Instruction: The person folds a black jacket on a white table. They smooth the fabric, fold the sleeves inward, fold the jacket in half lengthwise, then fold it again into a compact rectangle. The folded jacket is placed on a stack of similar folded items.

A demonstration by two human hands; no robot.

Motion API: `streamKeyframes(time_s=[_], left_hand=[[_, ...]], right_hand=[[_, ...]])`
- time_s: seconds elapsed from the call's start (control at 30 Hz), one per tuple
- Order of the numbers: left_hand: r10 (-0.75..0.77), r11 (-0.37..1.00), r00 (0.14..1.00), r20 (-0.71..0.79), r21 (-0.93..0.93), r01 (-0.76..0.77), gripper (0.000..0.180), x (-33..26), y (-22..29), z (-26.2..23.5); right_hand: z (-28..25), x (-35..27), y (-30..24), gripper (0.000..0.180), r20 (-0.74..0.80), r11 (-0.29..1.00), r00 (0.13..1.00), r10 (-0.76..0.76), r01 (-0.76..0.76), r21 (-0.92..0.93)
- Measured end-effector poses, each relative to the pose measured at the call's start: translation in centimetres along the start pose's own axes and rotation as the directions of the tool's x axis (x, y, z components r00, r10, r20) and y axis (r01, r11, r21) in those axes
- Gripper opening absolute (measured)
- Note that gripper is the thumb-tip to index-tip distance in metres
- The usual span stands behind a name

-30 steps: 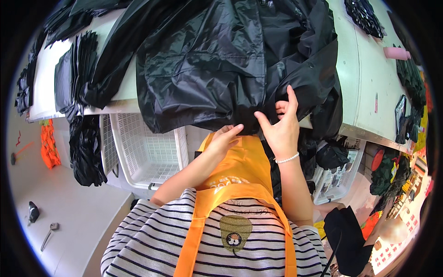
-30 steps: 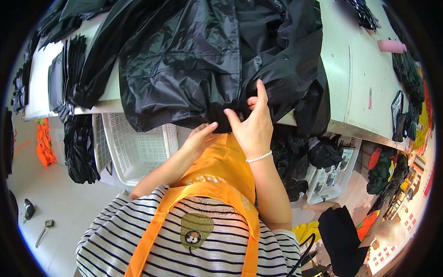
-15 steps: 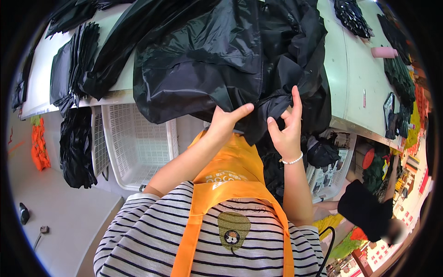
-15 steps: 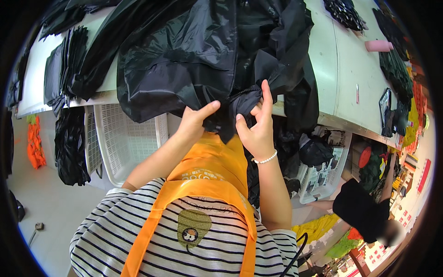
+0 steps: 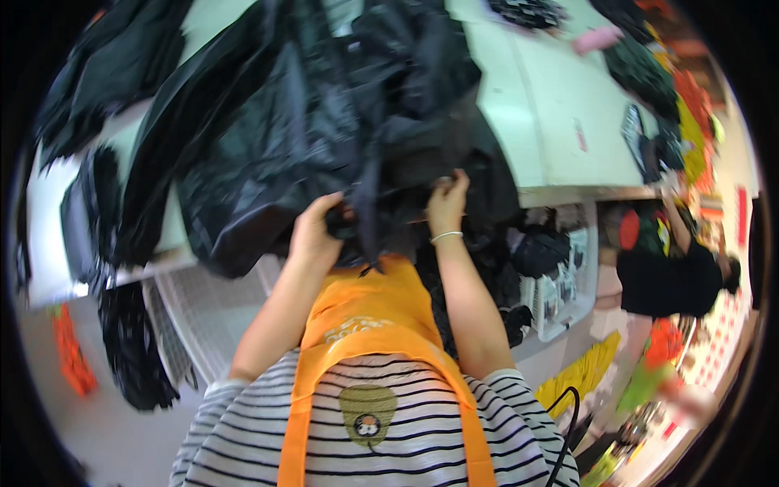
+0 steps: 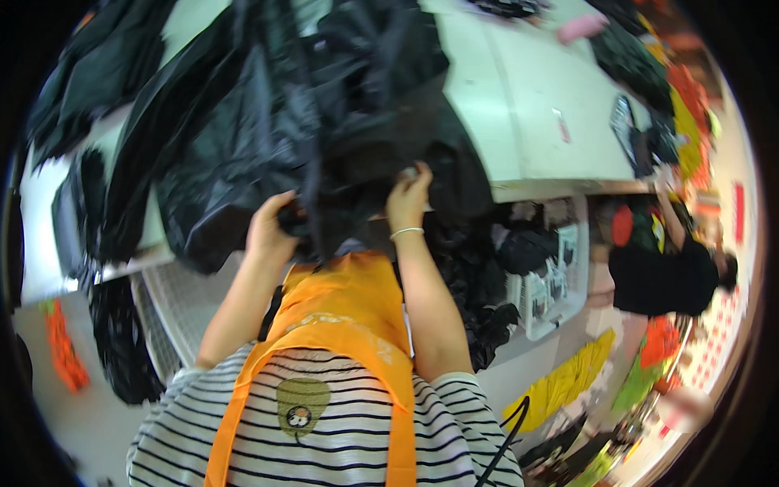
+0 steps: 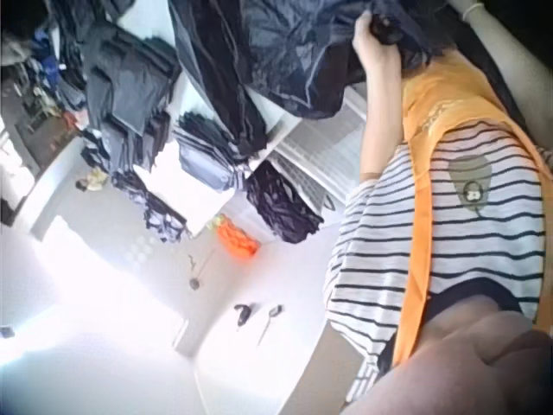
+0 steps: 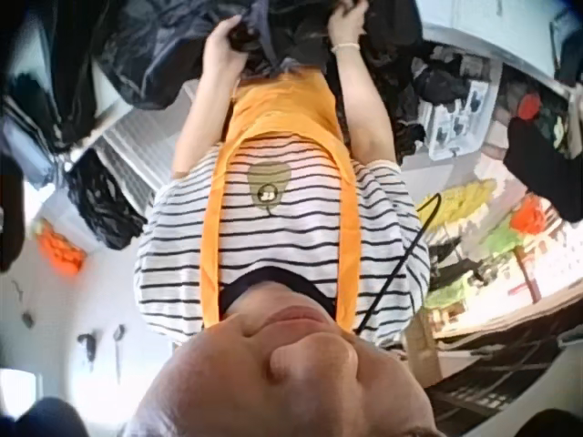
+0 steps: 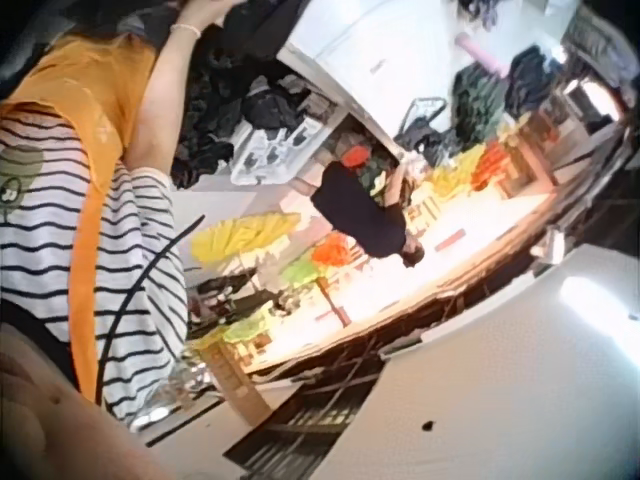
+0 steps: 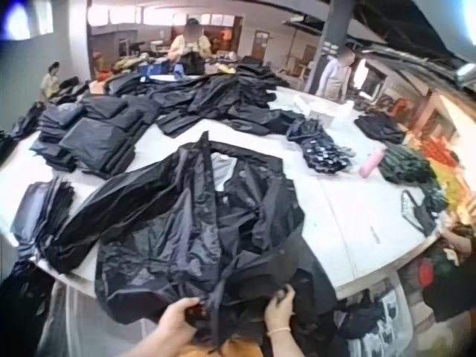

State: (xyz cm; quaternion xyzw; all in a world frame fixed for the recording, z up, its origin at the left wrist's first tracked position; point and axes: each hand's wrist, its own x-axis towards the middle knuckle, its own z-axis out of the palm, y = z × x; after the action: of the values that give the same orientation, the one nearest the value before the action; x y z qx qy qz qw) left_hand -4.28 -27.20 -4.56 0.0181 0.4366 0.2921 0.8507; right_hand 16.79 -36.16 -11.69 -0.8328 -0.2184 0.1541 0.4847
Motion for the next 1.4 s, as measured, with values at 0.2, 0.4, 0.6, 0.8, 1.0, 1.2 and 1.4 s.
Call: streamKeyframes(time_s=[0.2, 0.4, 0.6, 0.8, 1.0, 1.2, 1.4], left_hand=[[0.001, 0.993, 0.982, 0.19, -0.118, 0.022, 0.024, 0.1, 3.9, 4.2], [-0.033, 0.988, 0.974, 0.223, -0.142, 0.066, 0.022, -0.8, 4.0, 6.9], [0.038, 0.629, 0.833, 0.553, -0.661, 0.409, 0.028, 2.5, 5.6, 2.1], [-0.088, 0.991, 0.984, 0.154, 0.111, 0.072, 0.028, -6.1, -0.4, 7.0], [-0.055, 0.939, 0.979, -0.195, 0.323, 0.117, 0.006, -2.3, -9.0, -2.7], [-0.011, 0.972, 0.992, -0.127, 0.232, 0.04, 0.01, -4.0, -9.1, -4.3], [0.014, 0.98, 0.994, -0.113, 0.201, 0.009, 0.01, -5.7, -9.0, -4.8]], right_hand=[[-1.0, -3.2, 0.5, 0.085, 0.362, 0.94, 0.929, -0.071, -0.058, 0.335], [2.1, -1.7, 0.7, 0.078, 0.0, 0.885, 0.996, 0.084, -0.074, 0.461], [-9.6, 0.9, -14.7, 0.069, -0.285, 0.811, 0.919, -0.273, 0.379, 0.446], [-19.1, -7.5, -5.5, 0.064, -0.255, 0.778, 0.735, -0.628, 0.588, -0.222], [-20.1, -11.1, 5.9, 0.06, -0.132, 0.95, 0.99, 0.048, -0.086, -0.302], [-12.2, -7.6, -7.4, 0.049, 0.032, 0.951, 0.976, -0.215, 0.202, 0.234], [-7.9, -7.9, -11.3, 0.054, 0.579, 0.445, 0.804, -0.139, -0.471, 0.762]])
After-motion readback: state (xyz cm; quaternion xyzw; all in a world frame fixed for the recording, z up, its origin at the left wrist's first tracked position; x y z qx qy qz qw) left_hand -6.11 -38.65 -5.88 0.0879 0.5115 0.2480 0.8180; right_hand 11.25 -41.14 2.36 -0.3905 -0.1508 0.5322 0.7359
